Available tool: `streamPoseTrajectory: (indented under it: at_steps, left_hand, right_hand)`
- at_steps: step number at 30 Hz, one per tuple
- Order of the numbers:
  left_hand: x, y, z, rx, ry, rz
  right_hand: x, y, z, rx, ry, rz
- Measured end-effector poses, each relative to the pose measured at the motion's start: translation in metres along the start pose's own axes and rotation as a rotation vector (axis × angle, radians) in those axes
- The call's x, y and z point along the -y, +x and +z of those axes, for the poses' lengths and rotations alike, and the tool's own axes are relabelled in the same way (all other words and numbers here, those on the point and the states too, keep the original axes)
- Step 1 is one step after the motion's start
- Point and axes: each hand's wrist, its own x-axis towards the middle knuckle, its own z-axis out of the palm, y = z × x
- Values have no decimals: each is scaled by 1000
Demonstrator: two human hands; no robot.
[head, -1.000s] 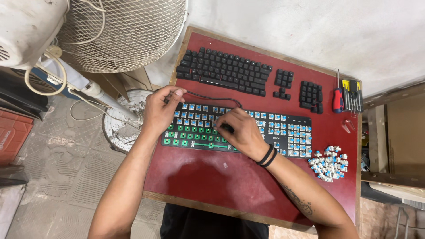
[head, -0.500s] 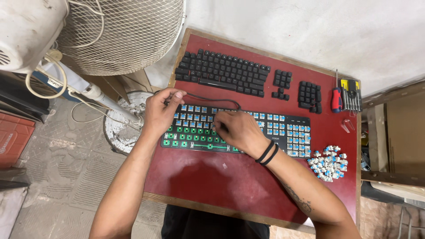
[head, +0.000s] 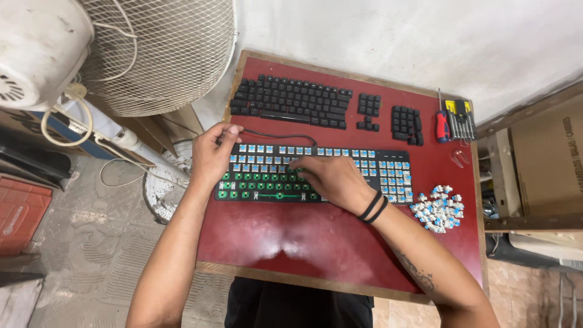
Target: The person installs blue and white mechanical switches onto a keyboard PCB, picking them one by one from a pile and pressing them into place. The person works across the board, filling empty switch sockets until the entire PCB is populated.
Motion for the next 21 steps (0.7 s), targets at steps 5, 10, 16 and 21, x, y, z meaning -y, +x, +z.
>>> streamPoseTrajectory:
  at_steps: [5, 10, 16, 21]
  left_hand:
    - [10, -2, 0, 35, -5, -13]
    - [16, -3, 1, 52, 34, 17]
    - [25, -5, 0, 35, 98, 1]
    - [44, -5, -4, 14, 84, 5]
  right_hand:
    - [-33, -61, -32, -142, 148, 145]
    - [-84, -142, -67, -291, 135, 272]
    - [-144, -229, -101, -417, 33, 483]
    - [-195, -271, -98, -354, -102, 559]
